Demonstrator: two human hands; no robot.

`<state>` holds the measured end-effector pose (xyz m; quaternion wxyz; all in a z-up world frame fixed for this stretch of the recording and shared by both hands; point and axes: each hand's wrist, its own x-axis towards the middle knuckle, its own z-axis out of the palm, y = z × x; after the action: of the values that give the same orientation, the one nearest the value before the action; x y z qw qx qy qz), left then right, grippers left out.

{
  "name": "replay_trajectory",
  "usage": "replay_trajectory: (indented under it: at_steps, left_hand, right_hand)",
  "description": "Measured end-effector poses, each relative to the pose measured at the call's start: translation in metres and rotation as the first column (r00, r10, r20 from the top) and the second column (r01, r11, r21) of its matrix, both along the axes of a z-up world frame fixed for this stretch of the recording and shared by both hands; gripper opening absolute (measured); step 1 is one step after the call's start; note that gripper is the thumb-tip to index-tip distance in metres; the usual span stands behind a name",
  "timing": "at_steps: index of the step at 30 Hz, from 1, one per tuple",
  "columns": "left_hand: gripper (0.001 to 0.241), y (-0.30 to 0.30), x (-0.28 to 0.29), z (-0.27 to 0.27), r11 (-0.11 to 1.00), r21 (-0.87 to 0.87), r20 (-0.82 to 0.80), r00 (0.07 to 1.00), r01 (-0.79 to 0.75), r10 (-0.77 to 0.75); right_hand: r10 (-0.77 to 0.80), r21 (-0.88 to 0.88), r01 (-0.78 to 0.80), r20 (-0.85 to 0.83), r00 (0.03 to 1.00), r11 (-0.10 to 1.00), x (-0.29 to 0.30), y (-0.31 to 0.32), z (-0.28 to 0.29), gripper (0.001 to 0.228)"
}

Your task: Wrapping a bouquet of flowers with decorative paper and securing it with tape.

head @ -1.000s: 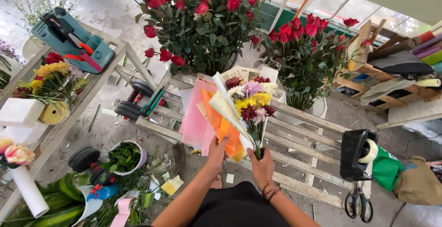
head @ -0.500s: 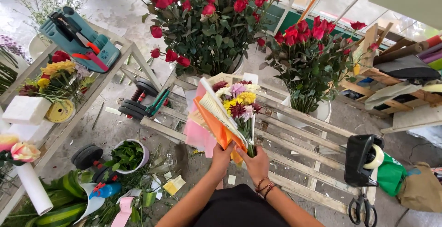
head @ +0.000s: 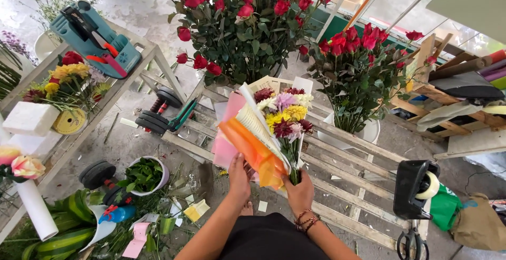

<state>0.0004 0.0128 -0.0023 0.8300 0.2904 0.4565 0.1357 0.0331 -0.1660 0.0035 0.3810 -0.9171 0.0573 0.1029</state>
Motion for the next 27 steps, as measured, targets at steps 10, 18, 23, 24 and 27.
replay_trajectory:
  at_steps: [10,18,23,24,27]
  left_hand:
    - [0.031,0.004,-0.001,-0.031,0.992,0.119,0.055,0.997,0.046,-0.053]
    - [0.041,-0.003,-0.002,-0.014,0.999,0.02,0.18,0.983,0.043,-0.046]
    - [0.039,-0.009,-0.005,0.018,0.997,0.047,0.208,0.976,0.056,-0.065]
    - [0.04,-0.009,-0.006,0.026,0.998,0.041,0.199,0.978,0.05,-0.057]
    - [0.03,-0.003,-0.009,0.008,0.983,0.178,0.166,0.983,0.05,-0.08]
  right_hand:
    - [0.009,0.086,-0.013,0.043,0.999,0.996,-0.012,-0.012,0.045,0.049]
    - [0.044,0.29,-0.014,-0.099,0.994,0.957,0.011,-0.012,0.06,0.056]
    - [0.052,0.293,-0.036,-0.05,0.997,0.955,0.003,-0.014,0.046,0.038]
    - [0.041,0.245,-0.032,-0.034,0.999,0.969,0.002,-0.015,0.038,0.038]
    - [0.012,0.211,-0.006,-0.026,1.0,0.977,0.001,-0.012,0.054,0.03]
